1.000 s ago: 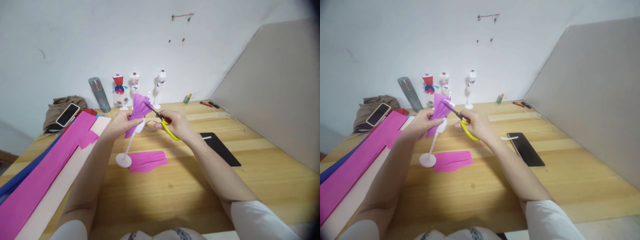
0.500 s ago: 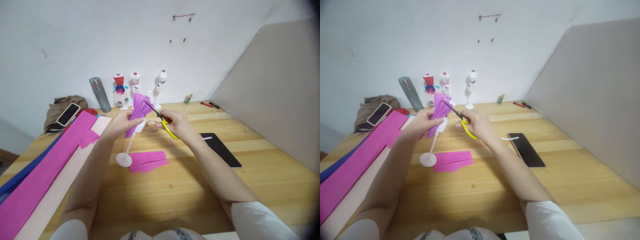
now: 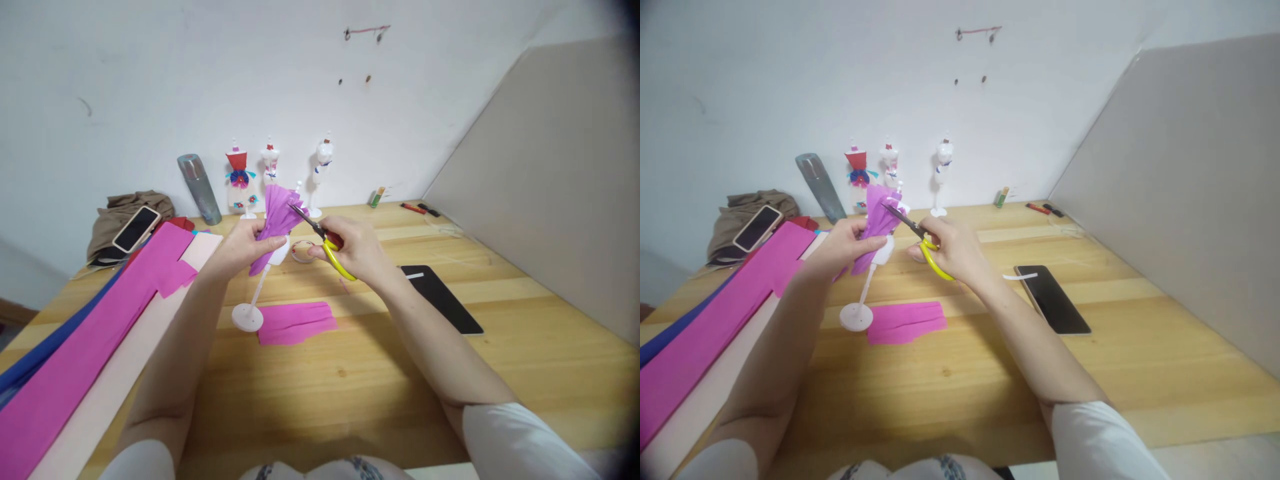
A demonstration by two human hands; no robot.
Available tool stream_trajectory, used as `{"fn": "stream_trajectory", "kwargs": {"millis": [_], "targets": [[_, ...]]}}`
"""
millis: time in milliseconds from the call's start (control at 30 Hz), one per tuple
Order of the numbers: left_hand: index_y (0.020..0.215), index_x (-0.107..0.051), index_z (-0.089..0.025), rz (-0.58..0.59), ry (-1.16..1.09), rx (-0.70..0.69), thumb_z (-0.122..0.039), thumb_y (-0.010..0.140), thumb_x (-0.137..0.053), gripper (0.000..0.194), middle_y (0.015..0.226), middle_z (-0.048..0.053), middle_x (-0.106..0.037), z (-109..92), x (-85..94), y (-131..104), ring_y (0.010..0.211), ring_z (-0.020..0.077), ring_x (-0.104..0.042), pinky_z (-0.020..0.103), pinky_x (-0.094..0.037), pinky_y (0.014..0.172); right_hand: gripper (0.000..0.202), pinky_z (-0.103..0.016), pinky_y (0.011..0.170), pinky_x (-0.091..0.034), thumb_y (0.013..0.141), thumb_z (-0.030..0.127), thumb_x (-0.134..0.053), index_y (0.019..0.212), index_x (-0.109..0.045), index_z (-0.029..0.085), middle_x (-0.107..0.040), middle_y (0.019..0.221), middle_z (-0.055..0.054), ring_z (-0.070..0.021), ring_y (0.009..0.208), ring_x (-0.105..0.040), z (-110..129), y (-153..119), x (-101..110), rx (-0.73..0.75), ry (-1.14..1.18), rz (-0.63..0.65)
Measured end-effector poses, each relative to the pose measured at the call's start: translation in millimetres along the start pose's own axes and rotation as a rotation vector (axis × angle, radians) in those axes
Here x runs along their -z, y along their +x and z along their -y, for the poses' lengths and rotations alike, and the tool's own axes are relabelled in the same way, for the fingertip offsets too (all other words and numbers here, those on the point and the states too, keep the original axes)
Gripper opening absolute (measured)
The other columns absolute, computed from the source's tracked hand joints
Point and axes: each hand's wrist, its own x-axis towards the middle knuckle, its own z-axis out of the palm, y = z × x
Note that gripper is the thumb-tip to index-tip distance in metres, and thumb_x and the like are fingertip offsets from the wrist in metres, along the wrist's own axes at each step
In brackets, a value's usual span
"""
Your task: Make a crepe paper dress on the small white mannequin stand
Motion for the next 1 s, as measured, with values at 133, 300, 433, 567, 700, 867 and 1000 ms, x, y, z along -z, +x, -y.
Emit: {"fn": "stream_trajectory", "kwargs": {"millis": [133,300,433,567,700,867,1000], "targets": [[0.077,-0.064,-0.015,0.032,-0.012,0.007,-0.046,0.077,-0.071,0.031,0.068,-0.003,-0.053,-4.0,0.3,-1.7,0.063,0.0123,-0.048,0.025,-0.035,0.058,0.052,-0.03,0.061,-0.026,0.086,0.072,-0.06,0.079,-0.054,0.021,-0.051,0.068,0.0,-0.015,0.061,-0.042,-0.8,-0.6,-1.2,0.009,-0.022,-0.012],[0.078,-0.064,-0.015,0.027,0.016,0.024,-0.045,0.076,-0.07,0.031,0.068,-0.003,-0.054,-5.4,0.5,-2.3,0.063,0.0123,-0.049,0.025,-0.036,0.058,0.052,-0.03,0.06,-0.027,0.085,0.073,-0.06,0.081,-0.058,0.021,-0.052,0.07,-0.001,-0.0154,0.061,-0.043,-1.9,-1.3,-2.0,0.002,-0.05,-0.031],[0.08,-0.066,-0.015,0.035,0.008,0.016,-0.047,0.076,-0.071,0.032,0.07,-0.002,-0.057,-3.6,0.6,-1.6,0.065,0.0137,-0.052,0.025,-0.038,0.058,0.05,-0.029,0.06,-0.028,0.085,0.071,-0.062,0.082,-0.06,0.021,-0.054,0.072,-0.002,-0.0157,0.062,-0.045,-3.4,-2.3,-2.9,-0.005,-0.086,-0.051],[0.078,-0.065,-0.015,0.029,0.021,0.004,-0.045,0.076,-0.07,0.03,0.069,-0.002,-0.056,-5.2,1.3,-2.3,0.065,0.0136,-0.051,0.026,-0.038,0.059,0.052,-0.03,0.061,-0.028,0.086,0.073,-0.059,0.085,-0.063,0.021,-0.055,0.073,-0.003,-0.0166,0.063,-0.047,-4.5,-3.2,-2.9,0.009,-0.119,-0.056],[0.076,-0.064,-0.015,0.028,0.05,0.003,-0.043,0.078,-0.069,0.028,0.067,-0.003,-0.054,-6.9,1.4,-2.8,0.062,0.0119,-0.048,0.025,-0.035,0.057,0.054,-0.03,0.061,-0.028,0.087,0.074,-0.057,0.088,-0.065,0.021,-0.056,0.074,-0.004,-0.017,0.064,-0.048,-4.6,-3.4,-2.5,0.026,-0.136,-0.06],[0.076,-0.064,-0.016,0.034,0.054,-0.012,-0.044,0.078,-0.069,0.029,0.066,-0.004,-0.054,-5.7,0.6,-2.9,0.062,0.0119,-0.049,0.025,-0.035,0.056,0.054,-0.03,0.06,-0.028,0.088,0.074,-0.055,0.085,-0.064,0.021,-0.056,0.074,-0.004,-0.0168,0.062,-0.046,-4.4,-3.3,-2.7,0.023,-0.132,-0.058],[0.076,-0.064,-0.015,0.028,0.075,-0.011,-0.044,0.078,-0.069,0.03,0.067,-0.003,-0.055,-5.6,0.9,-3.0,0.063,0.0123,-0.05,0.025,-0.036,0.057,0.054,-0.031,0.06,-0.029,0.088,0.073,-0.057,0.085,-0.064,0.02,-0.056,0.073,-0.005,-0.0175,0.063,-0.048,-5.7,-3.5,-3.4,0.038,-0.137,-0.069]]}}
